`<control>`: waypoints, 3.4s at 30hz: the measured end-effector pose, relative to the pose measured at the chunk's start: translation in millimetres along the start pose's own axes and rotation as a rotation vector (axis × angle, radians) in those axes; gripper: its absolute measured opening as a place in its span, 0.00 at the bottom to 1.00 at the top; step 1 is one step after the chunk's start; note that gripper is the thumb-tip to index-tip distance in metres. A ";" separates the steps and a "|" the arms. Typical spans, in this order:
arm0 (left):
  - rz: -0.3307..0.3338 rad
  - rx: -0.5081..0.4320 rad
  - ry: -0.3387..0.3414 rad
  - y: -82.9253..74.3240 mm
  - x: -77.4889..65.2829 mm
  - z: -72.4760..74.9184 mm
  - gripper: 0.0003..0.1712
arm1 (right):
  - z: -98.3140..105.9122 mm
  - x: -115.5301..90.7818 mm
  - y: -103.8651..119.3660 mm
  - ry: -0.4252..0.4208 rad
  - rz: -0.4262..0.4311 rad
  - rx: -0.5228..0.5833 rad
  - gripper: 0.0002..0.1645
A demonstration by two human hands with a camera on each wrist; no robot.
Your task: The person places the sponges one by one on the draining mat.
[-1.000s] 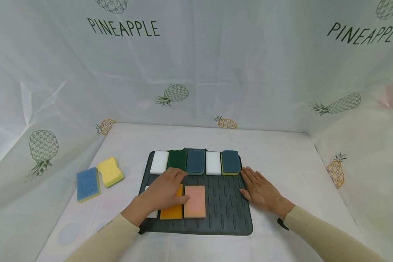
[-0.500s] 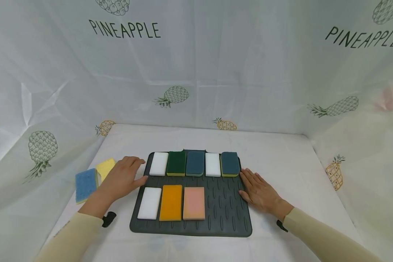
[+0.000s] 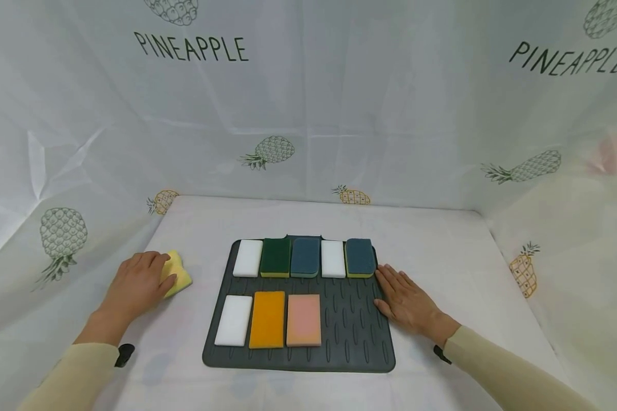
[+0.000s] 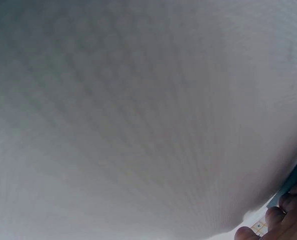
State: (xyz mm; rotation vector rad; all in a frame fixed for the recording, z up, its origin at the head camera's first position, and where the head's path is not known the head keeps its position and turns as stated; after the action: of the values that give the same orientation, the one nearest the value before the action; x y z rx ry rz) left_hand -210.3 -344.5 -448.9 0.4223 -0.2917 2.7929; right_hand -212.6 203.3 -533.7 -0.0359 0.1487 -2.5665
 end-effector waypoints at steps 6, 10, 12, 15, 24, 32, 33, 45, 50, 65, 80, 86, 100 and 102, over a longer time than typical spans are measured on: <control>0.038 0.007 0.028 13.6 -8.5 -8.4 0.29 | -0.5 0.7 -0.3 0.000 0.000 -0.001 0.46; 0.083 0.001 0.073 19.6 -10.8 -14.5 0.30 | -0.6 0.6 -0.2 -0.003 0.000 -0.003 0.46; 0.100 -0.010 0.085 19.9 -11.6 -15.5 0.31 | -0.3 0.6 0.0 -0.003 0.000 -0.002 0.46; 0.121 -0.025 0.082 19.7 -12.0 -14.6 0.37 | -0.1 0.5 0.2 -0.002 0.001 -0.001 0.46; 0.173 -0.028 0.018 21.3 -13.2 -9.3 0.59 | 0.8 -0.3 -0.2 0.000 -0.001 0.000 0.46; 0.139 0.012 -0.046 12.4 -15.7 -3.4 0.59 | 1.7 -0.9 -0.5 0.000 -0.004 0.002 0.46; 0.125 0.013 -0.061 10.2 -15.6 -2.3 0.59 | 1.5 -1.0 -0.7 0.001 -0.006 0.003 0.46; 0.120 -0.015 -0.046 -5.9 -11.6 -4.9 0.65 | 0.8 -1.1 -0.2 0.002 -0.006 0.021 0.45; 0.074 0.032 -0.071 -8.8 -12.6 -7.7 0.70 | 0.6 -1.1 0.4 -0.001 -0.001 0.014 0.46; -0.149 0.097 -0.187 -51.4 23.3 15.8 0.60 | 5.8 -2.6 2.3 -0.068 0.029 -0.031 0.44; -0.173 0.052 -0.056 -129.0 59.3 14.8 0.65 | 5.0 -0.8 0.3 -0.039 0.032 -0.042 0.46; -0.186 -0.017 0.022 -163.1 67.3 3.8 0.65 | 3.5 0.8 0.3 -0.006 0.025 -0.031 0.46; -0.291 -0.170 0.228 -284.4 77.8 -44.3 0.65 | 3.8 -0.2 -0.9 -0.005 0.016 -0.006 0.46; -0.319 -0.158 0.251 -300.9 76.3 -53.2 0.65 | 3.5 0.0 -0.8 -0.005 0.013 -0.005 0.46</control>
State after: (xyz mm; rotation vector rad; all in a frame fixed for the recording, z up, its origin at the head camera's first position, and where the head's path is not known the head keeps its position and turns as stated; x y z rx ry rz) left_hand -196.5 -30.5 -428.5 0.0698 -0.3497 2.4541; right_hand -212.9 203.7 -530.1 -0.0430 0.1528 -2.5530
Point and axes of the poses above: each hand's wrist, its own x-axis towards the middle knuckle, its own z-axis out of the back of the hand, y = z × x, the point moved 10 cm from there along x, towards the middle knuckle, and after that the axes turned 7 degrees about -x, right-handed, at the moved point
